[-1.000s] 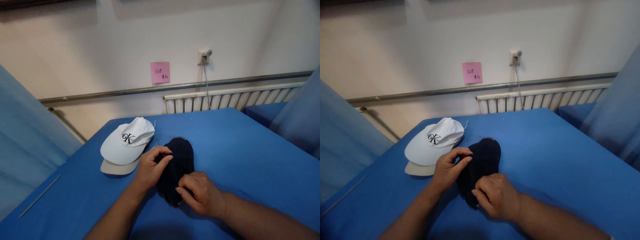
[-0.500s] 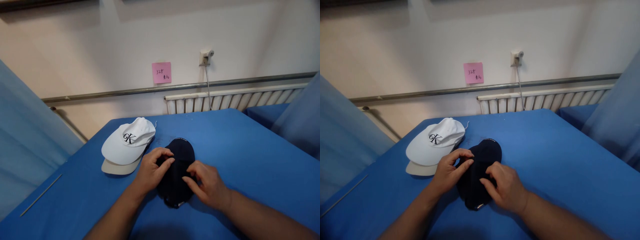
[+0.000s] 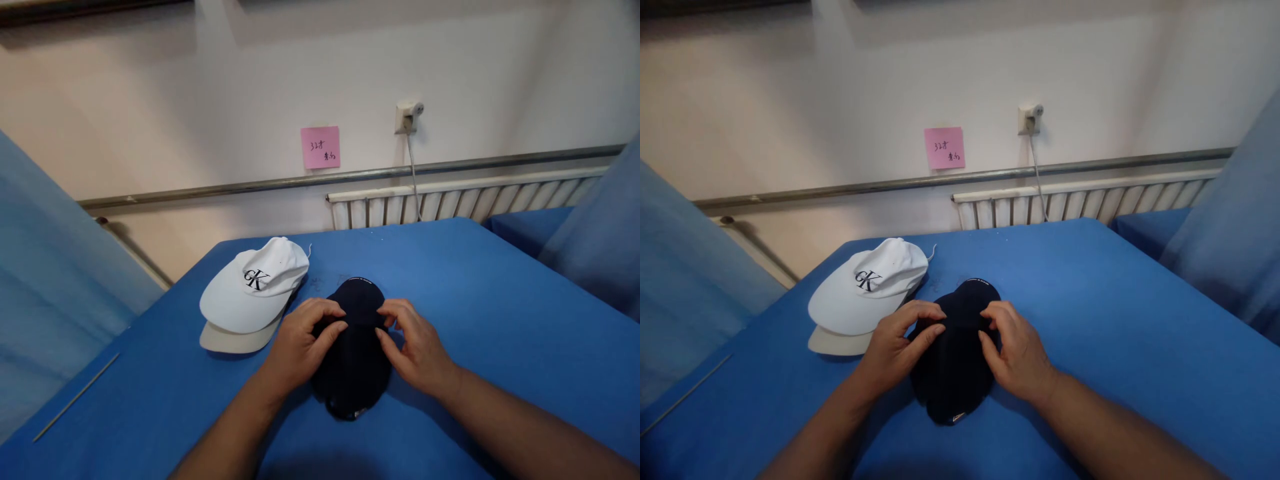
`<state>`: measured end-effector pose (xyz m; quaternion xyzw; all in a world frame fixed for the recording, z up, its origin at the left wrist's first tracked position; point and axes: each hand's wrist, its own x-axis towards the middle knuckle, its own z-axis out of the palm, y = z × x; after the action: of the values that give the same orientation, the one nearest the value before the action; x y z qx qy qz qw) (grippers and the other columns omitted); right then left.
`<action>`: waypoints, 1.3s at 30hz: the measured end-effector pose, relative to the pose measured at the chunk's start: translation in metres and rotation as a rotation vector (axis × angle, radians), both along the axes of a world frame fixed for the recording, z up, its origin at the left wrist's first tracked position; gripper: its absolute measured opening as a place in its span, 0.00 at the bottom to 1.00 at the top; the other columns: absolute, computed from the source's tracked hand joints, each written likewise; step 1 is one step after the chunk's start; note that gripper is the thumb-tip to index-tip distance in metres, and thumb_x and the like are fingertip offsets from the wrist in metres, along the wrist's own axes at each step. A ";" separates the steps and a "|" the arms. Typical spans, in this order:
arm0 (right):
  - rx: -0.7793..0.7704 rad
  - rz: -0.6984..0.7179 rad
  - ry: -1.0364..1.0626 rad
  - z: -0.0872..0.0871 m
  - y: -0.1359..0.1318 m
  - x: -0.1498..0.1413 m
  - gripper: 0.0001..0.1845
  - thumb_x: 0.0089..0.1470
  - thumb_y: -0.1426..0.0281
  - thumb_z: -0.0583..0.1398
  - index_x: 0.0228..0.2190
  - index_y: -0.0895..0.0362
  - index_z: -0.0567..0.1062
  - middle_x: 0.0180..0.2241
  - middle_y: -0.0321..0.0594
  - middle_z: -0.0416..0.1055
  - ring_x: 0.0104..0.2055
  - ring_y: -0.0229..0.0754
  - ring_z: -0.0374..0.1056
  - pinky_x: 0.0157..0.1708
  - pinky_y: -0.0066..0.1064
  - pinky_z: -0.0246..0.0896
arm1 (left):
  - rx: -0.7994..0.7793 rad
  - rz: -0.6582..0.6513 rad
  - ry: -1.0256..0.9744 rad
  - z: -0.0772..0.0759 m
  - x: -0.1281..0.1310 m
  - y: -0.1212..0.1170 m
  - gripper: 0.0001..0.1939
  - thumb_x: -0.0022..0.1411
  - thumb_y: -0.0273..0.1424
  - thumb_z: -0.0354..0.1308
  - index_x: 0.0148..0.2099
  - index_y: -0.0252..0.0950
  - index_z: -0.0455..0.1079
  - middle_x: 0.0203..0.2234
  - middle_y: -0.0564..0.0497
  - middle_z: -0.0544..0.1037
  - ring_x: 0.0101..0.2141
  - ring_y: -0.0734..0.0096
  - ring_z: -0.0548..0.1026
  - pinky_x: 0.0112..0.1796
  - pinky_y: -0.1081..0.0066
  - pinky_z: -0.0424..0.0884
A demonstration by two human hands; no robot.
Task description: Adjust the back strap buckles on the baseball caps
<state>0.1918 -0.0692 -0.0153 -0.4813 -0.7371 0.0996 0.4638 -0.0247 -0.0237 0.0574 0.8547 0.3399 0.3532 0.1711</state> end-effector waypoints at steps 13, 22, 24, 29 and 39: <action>0.348 -0.077 -0.188 0.010 0.005 0.014 0.06 0.56 0.78 0.57 0.36 0.57 0.68 0.33 0.43 0.71 0.35 0.43 0.68 0.34 0.36 0.62 | 0.170 -0.050 0.103 0.008 0.002 0.007 0.04 0.65 0.24 0.53 0.41 0.38 0.66 0.38 0.51 0.75 0.40 0.70 0.72 0.44 0.66 0.69; 0.110 0.090 -0.075 0.024 -0.010 0.012 0.06 0.60 0.73 0.52 0.34 0.55 0.69 0.31 0.40 0.71 0.32 0.40 0.67 0.34 0.34 0.61 | 0.066 -0.187 0.229 0.028 0.005 0.018 0.10 0.65 0.23 0.50 0.45 0.40 0.67 0.41 0.48 0.75 0.43 0.66 0.72 0.46 0.64 0.69; -0.017 -0.153 -0.038 0.016 0.009 0.027 0.09 0.62 0.69 0.50 0.34 0.56 0.69 0.32 0.41 0.71 0.33 0.41 0.68 0.34 0.34 0.61 | 0.047 -0.205 0.268 0.033 0.006 0.023 0.10 0.64 0.23 0.49 0.44 0.40 0.68 0.40 0.49 0.75 0.42 0.66 0.72 0.44 0.64 0.70; -0.504 -0.507 -0.319 -0.003 0.051 0.074 0.17 0.61 0.60 0.52 0.36 0.60 0.72 0.37 0.51 0.74 0.38 0.50 0.70 0.36 0.37 0.59 | 0.086 -0.214 0.334 0.041 0.012 0.039 0.11 0.60 0.20 0.50 0.41 0.40 0.68 0.38 0.51 0.75 0.40 0.66 0.72 0.43 0.66 0.70; -0.821 -0.073 -0.199 0.003 0.036 0.062 0.15 0.59 0.60 0.55 0.26 0.56 0.71 0.26 0.40 0.74 0.26 0.39 0.66 0.24 0.29 0.52 | 0.128 -0.122 0.251 0.018 0.011 0.075 0.12 0.58 0.20 0.50 0.42 0.38 0.67 0.37 0.50 0.74 0.39 0.66 0.72 0.43 0.64 0.69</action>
<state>0.2540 -0.0328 -0.0122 -0.6592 -0.6600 0.3212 0.1634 -0.0138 0.0513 0.0754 0.9203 0.2828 0.2536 0.0939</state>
